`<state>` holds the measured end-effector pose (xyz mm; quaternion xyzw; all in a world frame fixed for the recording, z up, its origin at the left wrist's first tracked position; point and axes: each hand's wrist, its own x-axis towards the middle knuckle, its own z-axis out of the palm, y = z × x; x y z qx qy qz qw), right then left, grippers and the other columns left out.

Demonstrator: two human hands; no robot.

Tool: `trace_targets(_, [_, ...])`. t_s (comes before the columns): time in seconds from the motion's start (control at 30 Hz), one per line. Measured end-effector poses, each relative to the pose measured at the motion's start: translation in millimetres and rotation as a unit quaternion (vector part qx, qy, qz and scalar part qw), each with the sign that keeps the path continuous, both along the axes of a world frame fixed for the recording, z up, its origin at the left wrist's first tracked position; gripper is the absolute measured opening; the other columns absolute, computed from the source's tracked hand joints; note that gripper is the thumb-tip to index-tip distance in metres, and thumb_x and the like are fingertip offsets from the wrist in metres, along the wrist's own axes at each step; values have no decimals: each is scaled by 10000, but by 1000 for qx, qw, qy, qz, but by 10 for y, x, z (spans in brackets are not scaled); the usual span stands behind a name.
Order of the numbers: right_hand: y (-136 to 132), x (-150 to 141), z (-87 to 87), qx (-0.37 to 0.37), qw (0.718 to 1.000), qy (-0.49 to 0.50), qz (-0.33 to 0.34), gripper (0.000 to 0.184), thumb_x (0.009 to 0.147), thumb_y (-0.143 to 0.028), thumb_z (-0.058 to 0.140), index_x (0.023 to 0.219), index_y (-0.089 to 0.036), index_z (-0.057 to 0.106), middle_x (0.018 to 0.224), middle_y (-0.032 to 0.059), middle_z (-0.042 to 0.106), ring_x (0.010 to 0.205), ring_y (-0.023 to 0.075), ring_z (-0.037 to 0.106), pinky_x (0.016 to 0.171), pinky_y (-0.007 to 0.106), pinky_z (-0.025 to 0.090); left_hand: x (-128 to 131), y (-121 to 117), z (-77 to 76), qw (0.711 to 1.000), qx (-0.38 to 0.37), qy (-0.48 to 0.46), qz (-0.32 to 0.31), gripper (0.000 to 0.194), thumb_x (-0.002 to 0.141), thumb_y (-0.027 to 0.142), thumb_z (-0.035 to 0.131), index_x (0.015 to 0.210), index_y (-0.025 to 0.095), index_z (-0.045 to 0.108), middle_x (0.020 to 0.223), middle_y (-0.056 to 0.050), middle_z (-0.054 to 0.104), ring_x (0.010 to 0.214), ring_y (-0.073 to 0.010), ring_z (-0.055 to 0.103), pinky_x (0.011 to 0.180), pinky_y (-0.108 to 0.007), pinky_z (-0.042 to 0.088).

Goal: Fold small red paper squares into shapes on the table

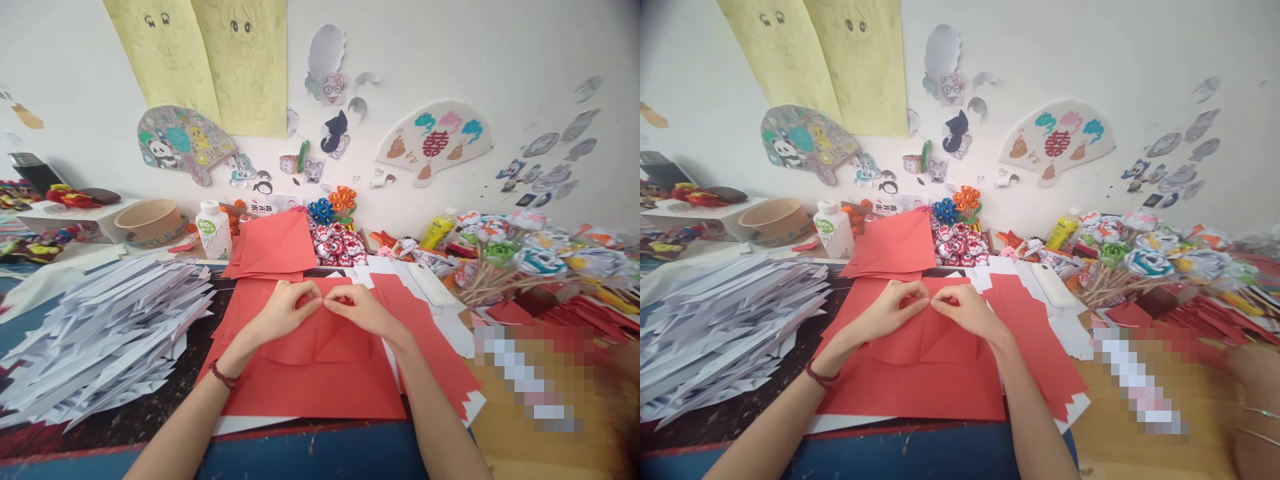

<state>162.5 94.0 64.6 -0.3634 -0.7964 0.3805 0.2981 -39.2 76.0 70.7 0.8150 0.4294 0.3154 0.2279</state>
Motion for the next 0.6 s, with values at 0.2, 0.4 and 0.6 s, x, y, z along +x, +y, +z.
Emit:
trace_targets(0.2, [6, -16, -25, 9, 1000, 0, -5, 238, 884, -342, 535, 764, -180, 662, 735, 1, 639, 696, 138, 525, 635, 258, 374, 7, 10, -27, 1000, 2, -15, -13, 191, 913, 276, 488, 819, 175, 620, 797, 5, 675, 708, -123, 559, 729, -250, 377])
trace_targets(0.4, [23, -39, -52, 21, 999, 37, -26, 224, 851, -289, 567, 680, -170, 648, 660, -11, 591, 623, 120, 479, 577, 248, 334, 50, -15, -13, 999, 29, -35, 3, 186, 912, 264, 496, 791, 174, 605, 807, -3, 673, 750, -135, 565, 776, -269, 366])
trace_targets(0.6, [3, -42, 0, 41, 997, 48, -35, 255, 861, -285, 559, 650, -166, 639, 635, -14, 565, 617, 117, 456, 580, 248, 333, 54, -33, 8, 997, 37, -66, 10, 171, 909, 265, 494, 812, 173, 600, 815, -15, 680, 756, -144, 582, 772, -263, 385])
